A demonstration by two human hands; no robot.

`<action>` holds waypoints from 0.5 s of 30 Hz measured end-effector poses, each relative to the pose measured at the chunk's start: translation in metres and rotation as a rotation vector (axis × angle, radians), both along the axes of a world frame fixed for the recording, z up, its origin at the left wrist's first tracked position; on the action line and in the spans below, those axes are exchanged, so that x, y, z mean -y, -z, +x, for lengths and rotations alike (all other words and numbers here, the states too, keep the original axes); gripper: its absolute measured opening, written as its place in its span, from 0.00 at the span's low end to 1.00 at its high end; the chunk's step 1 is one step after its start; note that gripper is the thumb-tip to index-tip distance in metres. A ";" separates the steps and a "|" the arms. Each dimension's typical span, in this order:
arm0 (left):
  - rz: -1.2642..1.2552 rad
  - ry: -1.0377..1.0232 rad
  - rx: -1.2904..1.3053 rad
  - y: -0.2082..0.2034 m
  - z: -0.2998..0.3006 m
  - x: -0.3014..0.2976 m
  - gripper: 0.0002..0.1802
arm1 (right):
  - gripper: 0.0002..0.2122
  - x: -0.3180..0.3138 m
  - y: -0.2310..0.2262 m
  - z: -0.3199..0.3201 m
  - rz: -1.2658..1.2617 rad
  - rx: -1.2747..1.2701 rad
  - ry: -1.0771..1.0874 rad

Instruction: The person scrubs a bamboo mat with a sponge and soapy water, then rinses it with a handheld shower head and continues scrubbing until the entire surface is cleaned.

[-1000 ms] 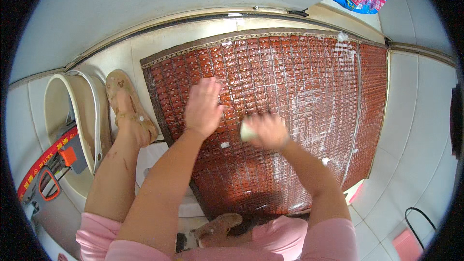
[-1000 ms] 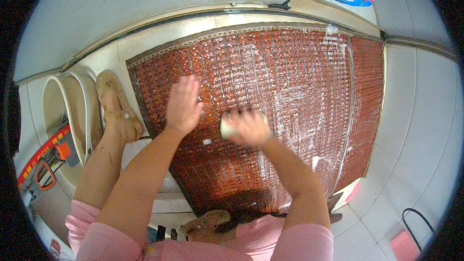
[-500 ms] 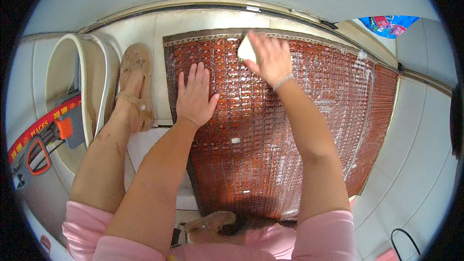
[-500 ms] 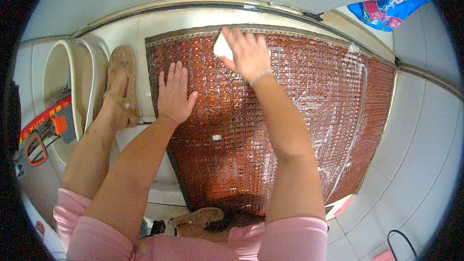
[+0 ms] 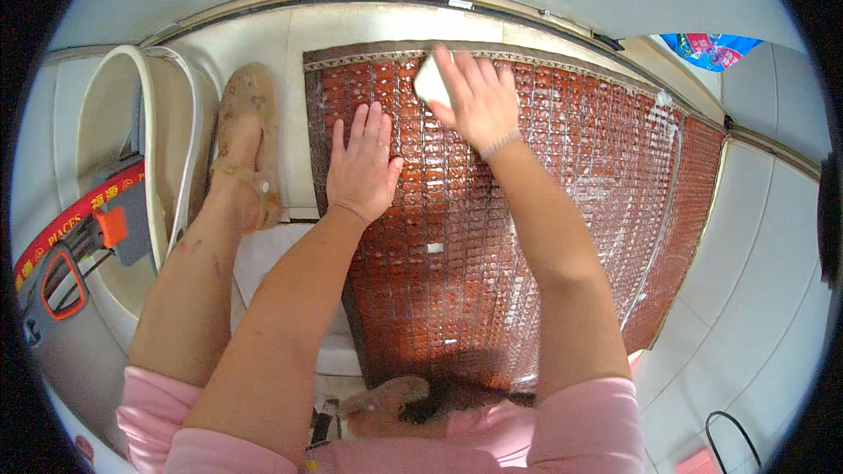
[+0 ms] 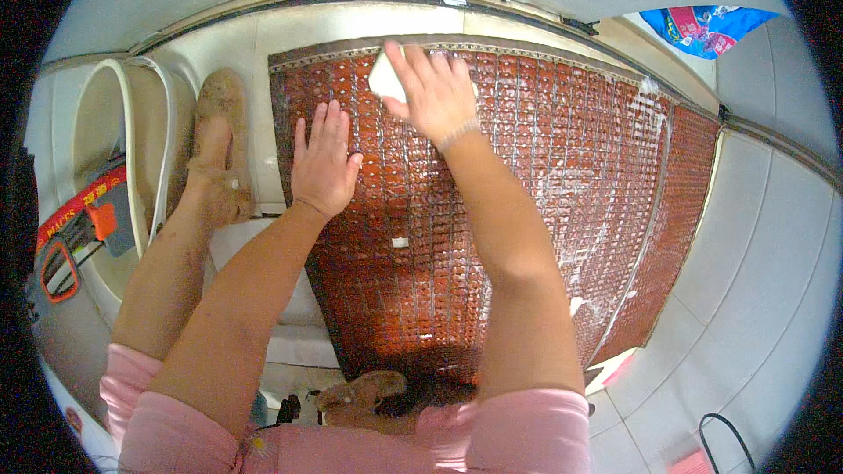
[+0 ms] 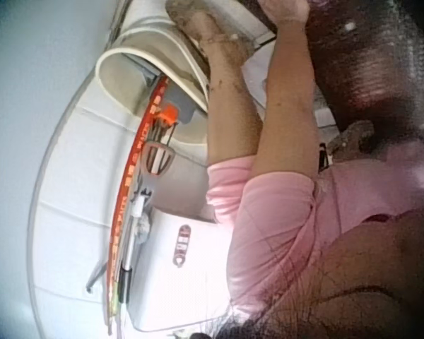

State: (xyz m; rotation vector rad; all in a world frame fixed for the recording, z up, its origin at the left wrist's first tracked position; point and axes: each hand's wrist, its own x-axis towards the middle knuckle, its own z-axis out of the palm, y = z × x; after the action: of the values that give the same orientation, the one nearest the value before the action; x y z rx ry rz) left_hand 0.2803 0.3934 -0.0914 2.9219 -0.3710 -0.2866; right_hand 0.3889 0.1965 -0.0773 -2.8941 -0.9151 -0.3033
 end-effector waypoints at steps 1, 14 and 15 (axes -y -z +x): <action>-0.050 -0.004 0.017 -0.001 0.008 0.002 0.37 | 0.36 -0.007 0.005 0.024 0.039 0.073 0.025; -0.039 -0.193 0.066 0.004 -0.008 -0.044 0.37 | 0.34 0.007 0.004 -0.184 -0.072 -0.451 -0.473; -0.063 -0.185 0.076 0.008 -0.011 -0.049 0.36 | 0.36 -0.010 0.000 -0.166 -0.220 -0.623 -0.428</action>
State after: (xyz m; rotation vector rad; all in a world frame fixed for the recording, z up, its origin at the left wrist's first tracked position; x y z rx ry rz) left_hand 0.2696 0.4421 -0.0994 2.8843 -0.1164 -0.1350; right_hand 0.2225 0.2064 -0.0775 -2.5786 -1.4325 0.7220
